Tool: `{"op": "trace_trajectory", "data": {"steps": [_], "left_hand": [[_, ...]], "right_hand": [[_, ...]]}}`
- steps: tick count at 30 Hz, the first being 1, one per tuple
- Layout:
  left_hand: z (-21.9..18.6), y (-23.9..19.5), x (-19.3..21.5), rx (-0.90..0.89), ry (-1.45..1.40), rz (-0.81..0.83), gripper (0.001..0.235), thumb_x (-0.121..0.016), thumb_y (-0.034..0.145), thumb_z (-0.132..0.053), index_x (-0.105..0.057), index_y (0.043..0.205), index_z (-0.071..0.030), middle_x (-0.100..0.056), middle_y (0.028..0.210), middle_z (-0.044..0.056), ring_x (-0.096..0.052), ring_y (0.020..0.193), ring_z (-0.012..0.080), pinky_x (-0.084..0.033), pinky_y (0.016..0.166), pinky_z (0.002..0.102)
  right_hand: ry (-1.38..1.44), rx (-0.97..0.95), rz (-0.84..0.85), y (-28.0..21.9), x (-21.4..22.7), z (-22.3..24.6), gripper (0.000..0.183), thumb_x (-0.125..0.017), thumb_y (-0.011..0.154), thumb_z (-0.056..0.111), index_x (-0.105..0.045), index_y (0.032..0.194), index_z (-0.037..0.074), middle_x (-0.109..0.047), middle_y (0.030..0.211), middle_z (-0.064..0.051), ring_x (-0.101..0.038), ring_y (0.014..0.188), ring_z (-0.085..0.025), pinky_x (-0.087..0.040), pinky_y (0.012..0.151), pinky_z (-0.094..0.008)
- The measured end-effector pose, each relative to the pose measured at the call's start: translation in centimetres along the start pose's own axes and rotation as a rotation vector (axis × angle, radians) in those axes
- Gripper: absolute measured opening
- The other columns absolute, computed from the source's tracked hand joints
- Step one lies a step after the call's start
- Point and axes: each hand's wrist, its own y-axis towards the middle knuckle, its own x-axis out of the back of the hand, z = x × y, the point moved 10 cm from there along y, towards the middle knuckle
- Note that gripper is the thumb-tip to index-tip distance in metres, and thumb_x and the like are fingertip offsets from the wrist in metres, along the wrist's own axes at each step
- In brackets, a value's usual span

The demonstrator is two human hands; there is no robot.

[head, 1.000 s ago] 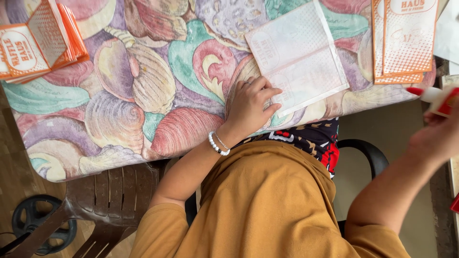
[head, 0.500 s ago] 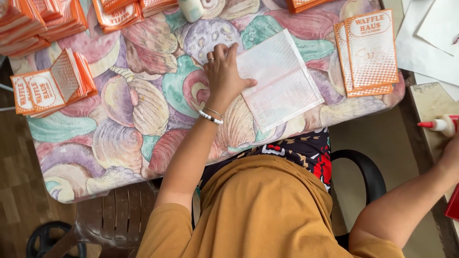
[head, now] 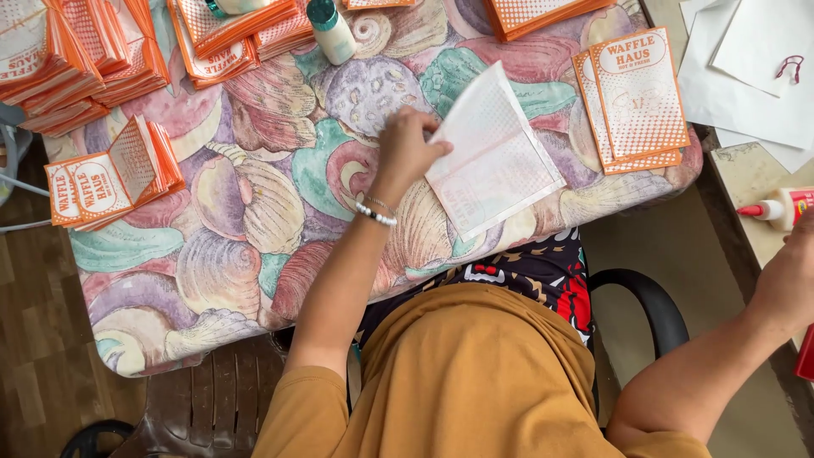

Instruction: A person is manually assembling paper bags by applying glue to the edges of pre-printed paper templates and folding them into shape.

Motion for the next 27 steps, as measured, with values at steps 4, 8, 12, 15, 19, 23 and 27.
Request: {"op": "trace_trajectory", "data": {"steps": [4, 8, 12, 15, 19, 23, 27], "left_hand": [[-3.8, -5.0, -0.8, -0.230, -0.175, 0.008, 0.027, -0.080, 0.086, -0.020, -0.069, 0.108, -0.008, -0.064, 0.101, 0.004, -0.062, 0.082, 0.0141, -0.059, 0.074, 0.020], [-7.4, -10.7, -0.6, -0.584, -0.172, -0.079, 0.037, -0.085, 0.066, -0.041, -0.069, 0.088, -0.016, -0.067, 0.116, 0.004, -0.065, 0.109, 0.0212, -0.049, 0.095, 0.038], [-7.6, -11.7, 2.0, -0.657, -0.441, -0.219, 0.052, -0.062, 0.082, -0.066, -0.066, 0.083, -0.014, -0.067, 0.121, 0.013, -0.066, 0.117, 0.0300, -0.054, 0.101, 0.048], [-5.1, -8.4, -0.8, -0.380, -0.169, -0.205, 0.035, -0.059, 0.099, -0.044, -0.060, 0.108, -0.010, -0.063, 0.113, 0.007, -0.065, 0.093, 0.0167, -0.055, 0.085, 0.031], [-4.8, -6.6, -4.0, -0.282, 0.126, -0.169, 0.055, -0.075, 0.092, -0.033, -0.054, 0.137, -0.010, -0.060, 0.126, 0.011, -0.062, 0.111, 0.0286, -0.053, 0.088, 0.042], [-4.8, -6.1, -4.3, -0.129, -0.086, 0.017, 0.028, -0.079, 0.086, -0.023, -0.065, 0.108, -0.012, -0.072, 0.095, 0.004, -0.066, 0.076, 0.0172, -0.053, 0.060, 0.030], [-5.1, -8.6, -3.1, -0.106, -0.676, 0.105, 0.018, -0.078, 0.089, -0.014, -0.075, 0.105, -0.008, -0.074, 0.090, 0.001, -0.066, 0.077, 0.0101, -0.053, 0.065, 0.021]], "right_hand": [[0.010, -0.065, 0.077, -2.1, 0.7, 3.6, 0.049, -0.066, 0.127, 0.064, -0.077, 0.106, 0.020, -0.075, 0.098, 0.012, -0.067, 0.087, -0.005, -0.045, 0.073, -0.036], [0.240, -0.036, 0.107, -2.5, -1.0, 3.3, 0.049, -0.077, 0.135, 0.046, -0.064, 0.098, 0.015, -0.066, 0.087, 0.004, -0.071, 0.086, -0.006, -0.052, 0.080, -0.026], [0.266, 0.015, 0.096, -3.3, -1.3, 5.7, 0.045, -0.084, 0.135, 0.034, -0.069, 0.098, 0.011, -0.064, 0.076, -0.001, -0.059, 0.066, -0.008, -0.049, 0.069, -0.027], [0.513, 0.229, 0.173, -4.9, -1.0, 13.4, 0.033, -0.073, 0.125, -0.006, -0.054, 0.151, -0.014, -0.051, 0.076, -0.007, -0.066, 0.077, -0.020, -0.061, 0.087, -0.035], [0.583, 0.244, 0.226, -6.4, -2.2, 16.1, 0.033, -0.076, 0.123, -0.006, -0.053, 0.146, -0.008, -0.044, 0.077, -0.005, -0.058, 0.070, -0.018, -0.061, 0.085, -0.035], [0.616, 0.190, 0.304, -8.3, -3.8, 18.8, 0.034, -0.076, 0.117, 0.001, -0.054, 0.143, -0.002, -0.066, 0.091, -0.011, -0.058, 0.075, -0.012, -0.047, 0.069, -0.026], [0.981, 0.319, 0.501, -11.4, -4.0, 26.7, 0.050, -0.057, 0.103, -0.013, -0.039, 0.146, 0.005, -0.029, 0.170, -0.028, -0.058, 0.122, -0.026, -0.052, 0.099, -0.033]]}}
